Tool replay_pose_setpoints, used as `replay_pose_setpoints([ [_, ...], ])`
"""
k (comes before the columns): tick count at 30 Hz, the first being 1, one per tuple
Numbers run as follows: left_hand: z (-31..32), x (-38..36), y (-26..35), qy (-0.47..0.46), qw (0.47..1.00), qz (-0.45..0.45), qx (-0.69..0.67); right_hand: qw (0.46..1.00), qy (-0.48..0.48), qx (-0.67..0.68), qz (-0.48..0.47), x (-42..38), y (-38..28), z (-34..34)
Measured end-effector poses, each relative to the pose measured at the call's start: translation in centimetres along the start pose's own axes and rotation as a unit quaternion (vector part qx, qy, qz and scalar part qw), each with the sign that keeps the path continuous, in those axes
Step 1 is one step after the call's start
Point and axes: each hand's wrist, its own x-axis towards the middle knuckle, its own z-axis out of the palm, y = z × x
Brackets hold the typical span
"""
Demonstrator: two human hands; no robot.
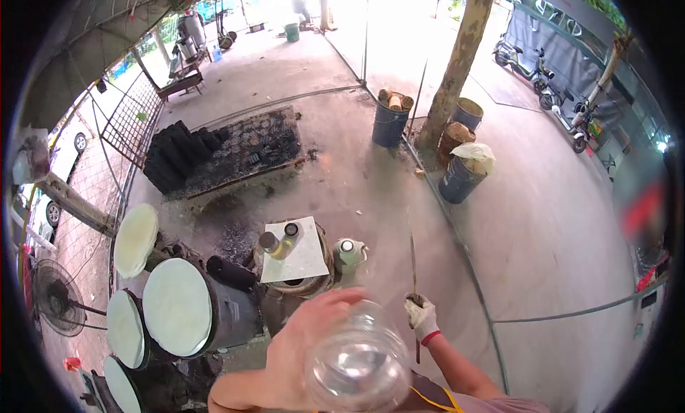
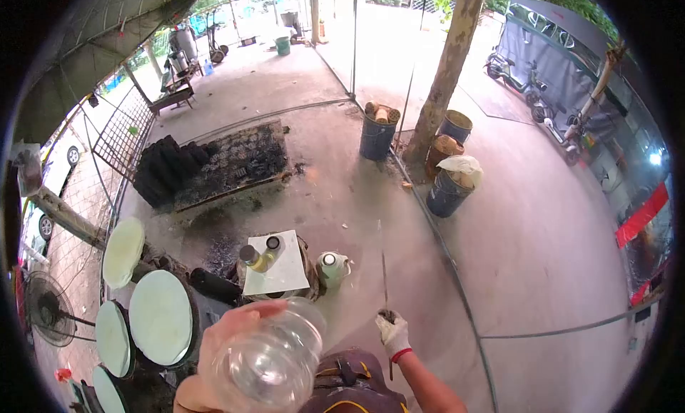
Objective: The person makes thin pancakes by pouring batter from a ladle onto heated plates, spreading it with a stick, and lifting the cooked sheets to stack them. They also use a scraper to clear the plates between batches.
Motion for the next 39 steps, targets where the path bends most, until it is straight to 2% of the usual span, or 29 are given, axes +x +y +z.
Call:
replay_pose_setpoints([
  [1,0.9,-0.1,1.3,-0.03,0.999,0.018,-0.009,0.999,0.004,0.004,-0.041,0.4,0.7,-0.9],
  [3,1.9,0.8,3.2,-0.128,0.958,0.22,0.132,0.992,0.015,0.014,-0.123,2.1,2.9,-2.7],
  [5,-0.5,1.3,0.6,-0.31,0.922,0.123,0.196,0.992,0.012,-0.012,-0.127,0.0,0.3,-3.9],
  [6,0.5,1.1,1.3,-0.312,0.911,0.182,0.197,0.991,0.011,-0.024,-0.13,-0.6,-0.7,-4.3],
  [8,4.4,1.4,2.7,-0.211,0.895,0.346,0.189,0.983,0.027,-0.008,-0.181,0.4,1.2,-5.3],
  [9,6.4,1.6,3.4,-0.147,0.875,0.419,0.192,0.987,0.026,-0.001,-0.158,0.1,0.9,-5.6],
  [13,8.1,0.8,6.3,-0.168,0.861,0.409,0.25,0.994,0.016,0.037,-0.101,0.0,1.8,-6.8],
  [21,10.5,-0.2,10.9,-0.071,0.807,0.478,0.34,0.995,0.007,0.051,-0.083,-0.2,1.4,-7.2],
  [25,11.1,-1.0,12.0,-0.041,0.779,0.507,0.367,0.996,0.01,0.087,0.006,0.9,2.6,-6.9],
  [31,11.7,-2.0,13.5,-0.008,0.752,0.524,0.4,0.997,0.008,0.077,0.029,1.4,2.8,-5.8],
  [34,10.5,-1.8,13.3,-0.028,0.725,0.549,0.416,0.998,-0.003,0.064,0.016,2.3,4.0,-5.8],
  [36,10.4,-1.9,13.5,-0.023,0.723,0.551,0.415,0.999,-0.01,0.05,-0.011,3.8,5.7,-5.8],
  [39,12.3,-2.5,14.6,0.019,0.76,0.516,0.396,0.998,-0.017,0.063,0.024,2.5,4.0,-5.5],
])
